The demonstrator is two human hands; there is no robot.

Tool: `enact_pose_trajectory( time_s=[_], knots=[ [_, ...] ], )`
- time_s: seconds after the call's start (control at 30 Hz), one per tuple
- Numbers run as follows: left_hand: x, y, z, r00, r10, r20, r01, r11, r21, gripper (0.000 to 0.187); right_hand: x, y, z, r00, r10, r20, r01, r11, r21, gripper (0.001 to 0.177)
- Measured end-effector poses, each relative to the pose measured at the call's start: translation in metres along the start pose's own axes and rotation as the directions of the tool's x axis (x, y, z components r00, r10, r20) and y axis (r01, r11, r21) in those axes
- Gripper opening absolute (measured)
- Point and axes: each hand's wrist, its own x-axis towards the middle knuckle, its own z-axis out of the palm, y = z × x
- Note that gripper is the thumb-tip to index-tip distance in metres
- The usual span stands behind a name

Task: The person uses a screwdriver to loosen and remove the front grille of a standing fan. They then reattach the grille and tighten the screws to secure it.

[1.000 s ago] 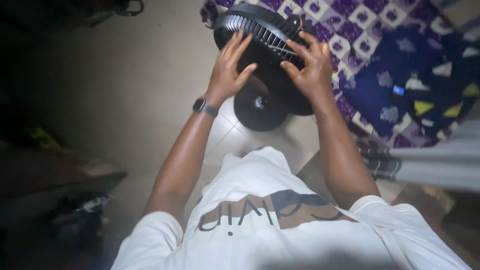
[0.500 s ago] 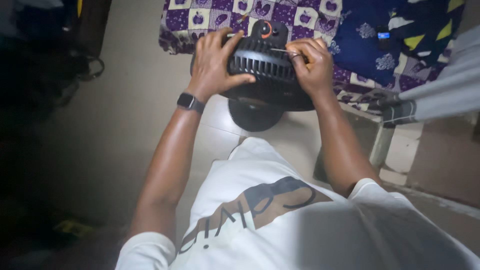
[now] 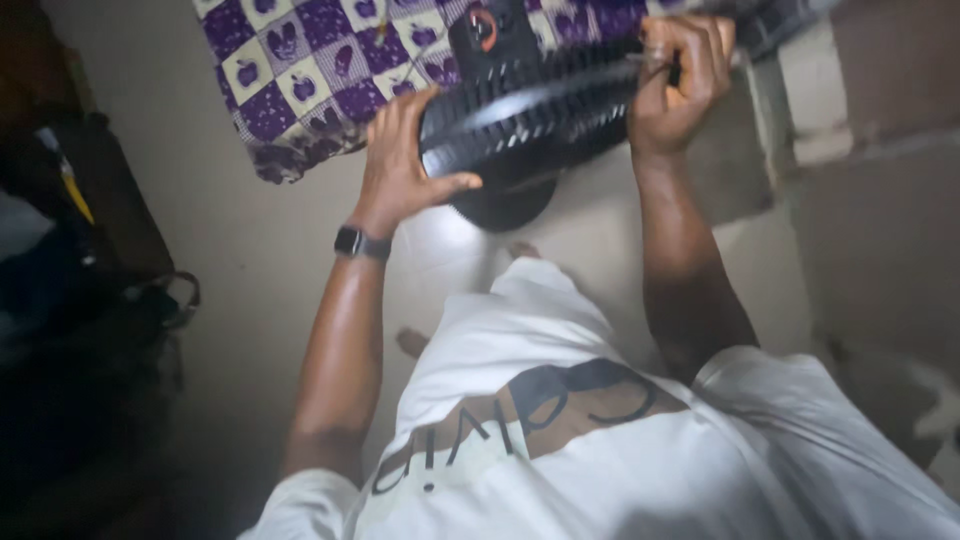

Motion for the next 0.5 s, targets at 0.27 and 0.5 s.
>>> enact_pose_trajectory(
  time_s=[0.27, 0.5],
  knots=[
    [-0.058, -0.132, -0.003, 0.931, -0.085, 0.355, 0.274, 0.805, -0.526, 0.082, -0.144, -0.128, 0.025, 0.964, 0.249, -0.095, -0.263, 0.948, -0.181, 0.008],
    [-0.050, -0.194, 0.013, 0.913, 0.046, 0.405, 0.197, 0.820, -0.537, 0.044, -0.224, -0.139, 0.061, 0.682, 0.728, 0.072, -0.731, 0.675, 0.096, 0.034]
  ],
)
